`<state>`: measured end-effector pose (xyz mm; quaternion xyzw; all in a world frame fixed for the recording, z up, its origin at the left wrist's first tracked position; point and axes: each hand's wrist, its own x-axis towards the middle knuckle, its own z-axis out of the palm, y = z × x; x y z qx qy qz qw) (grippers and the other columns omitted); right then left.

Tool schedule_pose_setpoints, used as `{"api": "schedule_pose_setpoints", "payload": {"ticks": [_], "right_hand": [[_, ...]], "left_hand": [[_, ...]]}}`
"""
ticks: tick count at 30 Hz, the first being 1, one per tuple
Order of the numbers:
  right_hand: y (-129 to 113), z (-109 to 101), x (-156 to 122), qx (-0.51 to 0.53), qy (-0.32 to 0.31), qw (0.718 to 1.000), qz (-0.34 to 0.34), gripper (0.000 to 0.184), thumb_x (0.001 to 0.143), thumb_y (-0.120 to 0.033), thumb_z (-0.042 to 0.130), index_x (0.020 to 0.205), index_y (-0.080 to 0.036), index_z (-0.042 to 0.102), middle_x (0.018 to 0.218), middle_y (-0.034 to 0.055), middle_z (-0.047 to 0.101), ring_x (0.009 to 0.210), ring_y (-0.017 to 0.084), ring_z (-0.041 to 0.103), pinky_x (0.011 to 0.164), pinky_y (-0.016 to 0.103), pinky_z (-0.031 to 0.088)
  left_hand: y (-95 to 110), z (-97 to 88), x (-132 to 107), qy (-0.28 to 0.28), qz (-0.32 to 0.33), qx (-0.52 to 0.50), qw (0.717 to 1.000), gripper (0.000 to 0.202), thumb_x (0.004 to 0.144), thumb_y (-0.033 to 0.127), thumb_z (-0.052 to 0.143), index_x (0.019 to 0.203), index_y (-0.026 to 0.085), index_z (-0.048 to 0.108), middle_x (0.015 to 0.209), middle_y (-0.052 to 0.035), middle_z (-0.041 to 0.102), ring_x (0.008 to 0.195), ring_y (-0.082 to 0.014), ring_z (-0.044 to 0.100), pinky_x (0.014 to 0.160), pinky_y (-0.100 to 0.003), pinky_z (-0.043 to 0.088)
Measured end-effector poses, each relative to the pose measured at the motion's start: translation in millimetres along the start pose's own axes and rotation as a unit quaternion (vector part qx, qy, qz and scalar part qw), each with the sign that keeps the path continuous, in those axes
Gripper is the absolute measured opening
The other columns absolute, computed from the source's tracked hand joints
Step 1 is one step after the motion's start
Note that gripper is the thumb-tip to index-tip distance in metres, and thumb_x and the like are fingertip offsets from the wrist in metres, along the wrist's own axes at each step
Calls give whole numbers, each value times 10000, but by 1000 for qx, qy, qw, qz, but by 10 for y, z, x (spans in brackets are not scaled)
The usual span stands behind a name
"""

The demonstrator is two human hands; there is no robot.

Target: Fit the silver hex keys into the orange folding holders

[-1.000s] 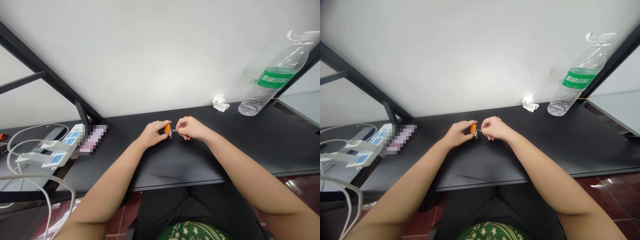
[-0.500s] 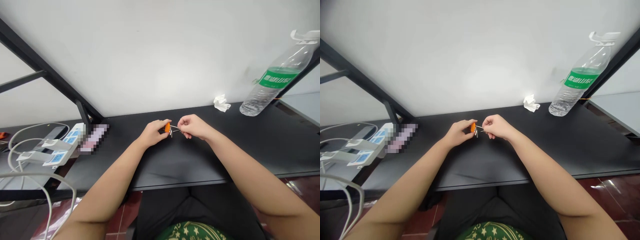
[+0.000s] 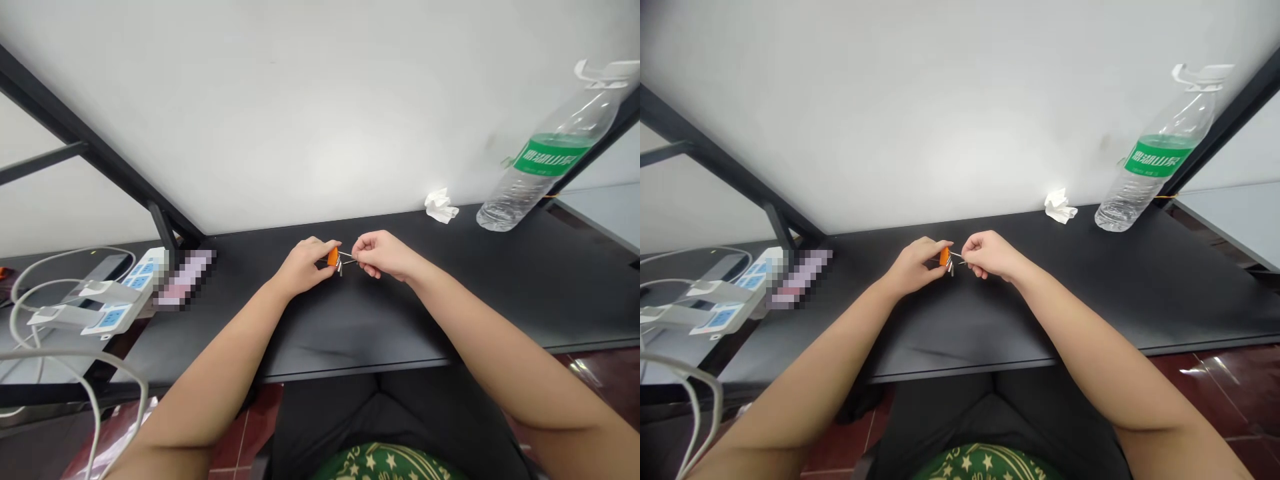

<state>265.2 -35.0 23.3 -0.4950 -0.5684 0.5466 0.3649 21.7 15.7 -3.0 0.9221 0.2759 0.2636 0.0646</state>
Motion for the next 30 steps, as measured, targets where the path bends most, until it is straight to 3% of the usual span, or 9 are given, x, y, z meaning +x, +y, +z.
{"api": "schedule_pose_setpoints", "payload": {"ticks": [8, 13, 16, 21, 25, 27, 30], "right_hand": [[15, 70, 29, 84, 14, 996, 5, 137, 764, -202, 788, 776, -169, 656, 592, -12, 630, 459, 90, 538, 386, 191, 432], [-2, 130, 19, 192, -53, 980, -13, 304, 755, -327, 875, 904, -137, 690, 833, 56, 742, 613, 99, 641, 569, 224, 555], [39, 155, 11, 190, -71, 978, -43, 370, 736, -356, 893, 946, -145, 673, 848, 50, 744, 637, 102, 636, 593, 233, 532], [144, 191, 106, 103, -16, 993, -64, 388, 711, -360, 878, 833, -201, 546, 702, -49, 626, 573, 85, 516, 518, 209, 386], [-144, 241, -40, 0, 82, 989, -122, 282, 722, -358, 826, 781, -216, 590, 702, -33, 585, 649, 132, 546, 611, 260, 474], [-367, 361, -375, 60, 15, 983, -174, 194, 784, -382, 767, 845, -232, 659, 790, 17, 663, 724, 174, 630, 702, 314, 543], [-516, 741, -1179, 107, -195, 964, -147, 272, 872, -557, 623, 859, -296, 699, 826, 62, 727, 766, 260, 718, 675, 397, 593]], "left_hand": [[67, 14, 29, -12, 4, 22, 1000, 488, 873, 245, 689, 1360, 252, 655, 1030, -51, 754, 1022, -241, 662, 948, -409, 516], [110, -4, 40, 5, -26, -20, 999, 426, 849, 245, 735, 1271, 278, 692, 1051, -20, 762, 1028, -223, 644, 946, -374, 530], [140, -17, 40, 17, -39, -46, 998, 382, 828, 231, 760, 1206, 269, 717, 1096, -22, 760, 1099, -227, 635, 963, -362, 539], [197, 11, 50, 11, -28, -42, 999, 356, 808, 222, 762, 1162, 254, 735, 1148, -52, 755, 1206, -266, 623, 1029, -412, 536], [146, 18, 50, 26, -20, -44, 998, 409, 832, 230, 738, 1240, 244, 711, 1151, -59, 761, 1137, -256, 653, 1003, -415, 554], [80, 11, 41, 32, -26, -48, 998, 395, 840, 250, 738, 1233, 241, 712, 1132, -58, 767, 1093, -249, 670, 981, -408, 566], [-18, 9, 23, 42, -25, -51, 997, 459, 834, 244, 737, 1291, 230, 690, 1155, -64, 772, 1055, -232, 689, 987, -402, 572]]}}
